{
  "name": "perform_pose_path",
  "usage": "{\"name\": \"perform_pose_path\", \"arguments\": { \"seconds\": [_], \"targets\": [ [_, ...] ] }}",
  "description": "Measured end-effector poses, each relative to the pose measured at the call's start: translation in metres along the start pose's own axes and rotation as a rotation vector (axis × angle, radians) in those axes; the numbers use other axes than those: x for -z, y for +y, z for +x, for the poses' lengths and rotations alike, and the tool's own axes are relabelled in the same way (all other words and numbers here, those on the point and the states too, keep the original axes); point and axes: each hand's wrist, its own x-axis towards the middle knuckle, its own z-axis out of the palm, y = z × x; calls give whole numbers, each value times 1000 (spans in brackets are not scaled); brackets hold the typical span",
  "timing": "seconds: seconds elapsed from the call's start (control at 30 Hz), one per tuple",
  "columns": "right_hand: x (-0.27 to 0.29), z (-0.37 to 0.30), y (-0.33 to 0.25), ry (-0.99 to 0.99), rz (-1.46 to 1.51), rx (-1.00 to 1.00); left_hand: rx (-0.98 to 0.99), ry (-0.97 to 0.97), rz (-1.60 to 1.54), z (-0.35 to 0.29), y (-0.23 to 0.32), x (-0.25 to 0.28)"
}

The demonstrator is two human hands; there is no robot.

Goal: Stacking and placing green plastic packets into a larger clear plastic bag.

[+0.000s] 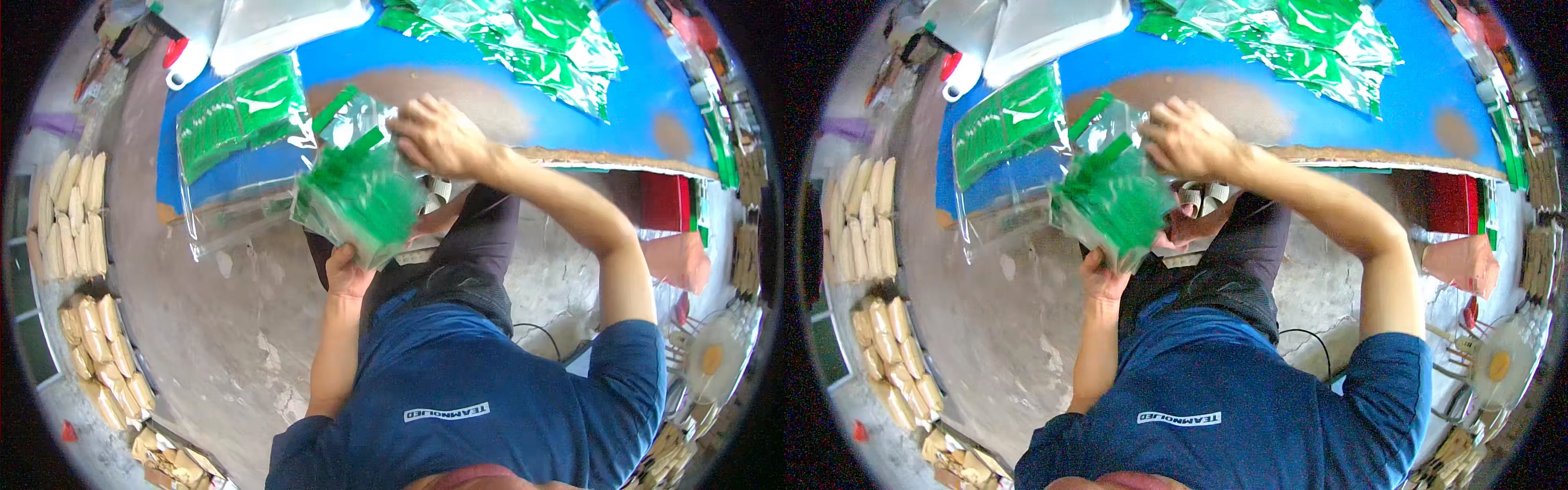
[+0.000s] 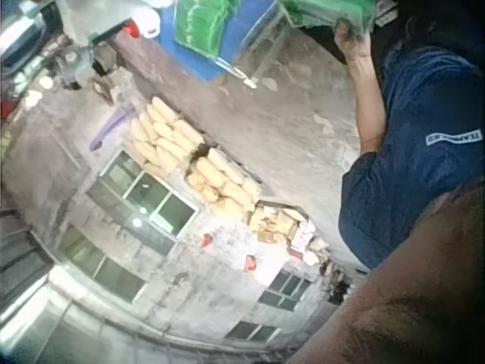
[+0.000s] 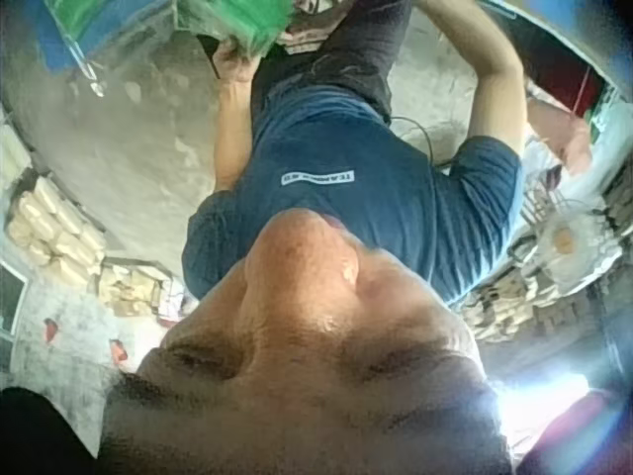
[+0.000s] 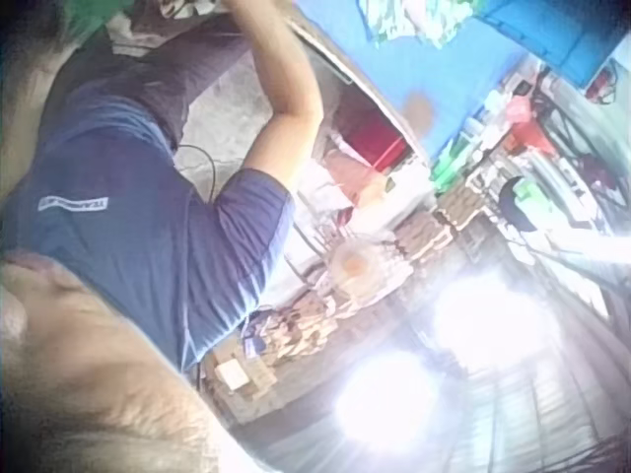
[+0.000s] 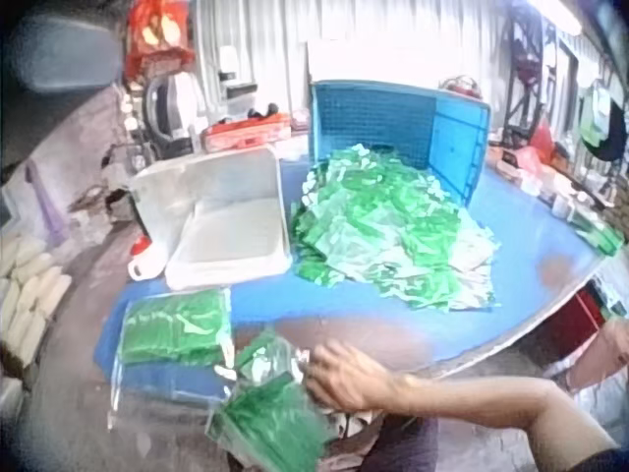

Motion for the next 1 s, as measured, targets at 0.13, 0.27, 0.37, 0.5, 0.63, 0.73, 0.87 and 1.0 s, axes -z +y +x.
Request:
{"name": "perform_pose_path", "arguments": {
  "seconds": [0.13,0.27,0.37,0.5,0.63,0.73,0.87,1.0],
  "targets": [
    [11,-20,-16,-89,319,54,-29,-17,149,15,-12,-8],
    [2,-5,-28,110,534,-304,-3,-22,189,18,-11,-16],
    [3,-22,-74,21,738,-241,-32,25,264,17,-11,-8],
    [24,-37,-64,123,1047,-288,-201,-32,538,22,-7,-40],
    [63,-27,-32,415,823,-69,-328,-265,870,78,16,-129],
    [71,-20,-4,538,904,-146,-614,-458,1538,126,43,-157],
    [7,-28,43,437,921,-162,-534,-445,1888,158,35,-152],
    [8,-24,29,499,1033,-198,-500,-450,1617,151,42,-137]
  ]
}}
